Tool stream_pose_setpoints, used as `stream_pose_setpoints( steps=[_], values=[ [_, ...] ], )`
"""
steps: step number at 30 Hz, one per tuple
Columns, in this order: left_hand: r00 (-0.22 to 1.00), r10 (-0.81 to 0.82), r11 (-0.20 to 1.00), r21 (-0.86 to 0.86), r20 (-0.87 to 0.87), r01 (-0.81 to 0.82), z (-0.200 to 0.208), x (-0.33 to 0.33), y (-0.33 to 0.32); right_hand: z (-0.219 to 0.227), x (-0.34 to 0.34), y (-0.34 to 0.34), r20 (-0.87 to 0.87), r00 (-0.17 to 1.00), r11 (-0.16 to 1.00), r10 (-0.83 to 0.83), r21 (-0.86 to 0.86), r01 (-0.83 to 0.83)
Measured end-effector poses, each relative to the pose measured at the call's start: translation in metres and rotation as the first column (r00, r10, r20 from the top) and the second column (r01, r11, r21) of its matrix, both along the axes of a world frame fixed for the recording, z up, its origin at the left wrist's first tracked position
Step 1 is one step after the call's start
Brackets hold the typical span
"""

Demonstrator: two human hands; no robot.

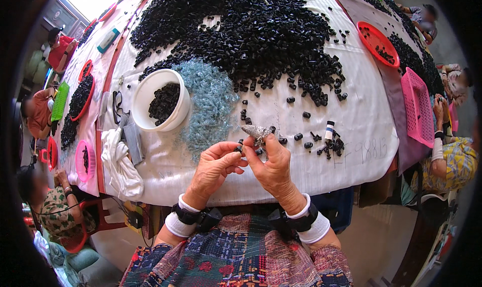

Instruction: Manually sort and arrange small black components on a work table.

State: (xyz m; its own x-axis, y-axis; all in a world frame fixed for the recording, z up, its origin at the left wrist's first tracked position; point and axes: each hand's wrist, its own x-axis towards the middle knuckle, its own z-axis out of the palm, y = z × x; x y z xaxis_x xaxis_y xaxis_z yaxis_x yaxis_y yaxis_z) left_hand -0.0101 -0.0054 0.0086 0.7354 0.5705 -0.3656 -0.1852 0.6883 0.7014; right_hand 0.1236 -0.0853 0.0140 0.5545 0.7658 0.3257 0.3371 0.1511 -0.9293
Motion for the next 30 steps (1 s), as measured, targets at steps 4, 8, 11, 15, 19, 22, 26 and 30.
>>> stream_pose_setpoints(
  steps=[4,8,11,15,19,22,26,30],
  values=[
    [1.0,-0.01,1.0,0.025,0.007,0.01,0.0,0.001,-0.001,-0.001,-0.001,0.0,0.001,1.0,1.0,-0.006,-0.029,0.006],
    [1.0,-0.024,0.996,0.089,-0.008,0.024,-0.004,0.001,-0.002,-0.002,-0.002,-0.001,-0.044,0.999,0.999,-0.009,-0.039,0.008],
    [1.0,-0.016,0.995,0.094,-0.016,0.017,-0.004,0.001,-0.002,-0.005,-0.001,0.0,-0.02,1.0,0.999,-0.019,-0.027,0.018],
    [0.997,-0.018,0.98,0.195,-0.075,0.032,-0.004,0.002,-0.003,-0.005,-0.001,0.001,-0.018,1.0,1.0,-0.005,-0.007,0.005],
    [0.993,-0.017,0.977,0.208,-0.12,0.042,-0.008,0.0,-0.002,-0.008,-0.002,0.0,-0.033,0.999,0.999,0.019,-0.038,-0.02],
    [0.995,-0.002,0.986,0.163,-0.1,0.018,-0.012,-0.001,0.0,-0.004,-0.002,-0.001,-0.12,0.992,0.998,0.034,-0.043,-0.039],
    [0.998,0.032,0.998,0.048,-0.049,-0.03,-0.01,0.001,-0.002,-0.005,-0.005,-0.002,-0.242,0.969,0.998,0.054,-0.022,-0.061],
    [0.997,0.022,1.0,0.008,-0.076,-0.022,0.0,0.0,0.002,-0.005,-0.001,-0.003,-0.181,0.984,1.0,0.007,-0.01,-0.009]
  ],
)
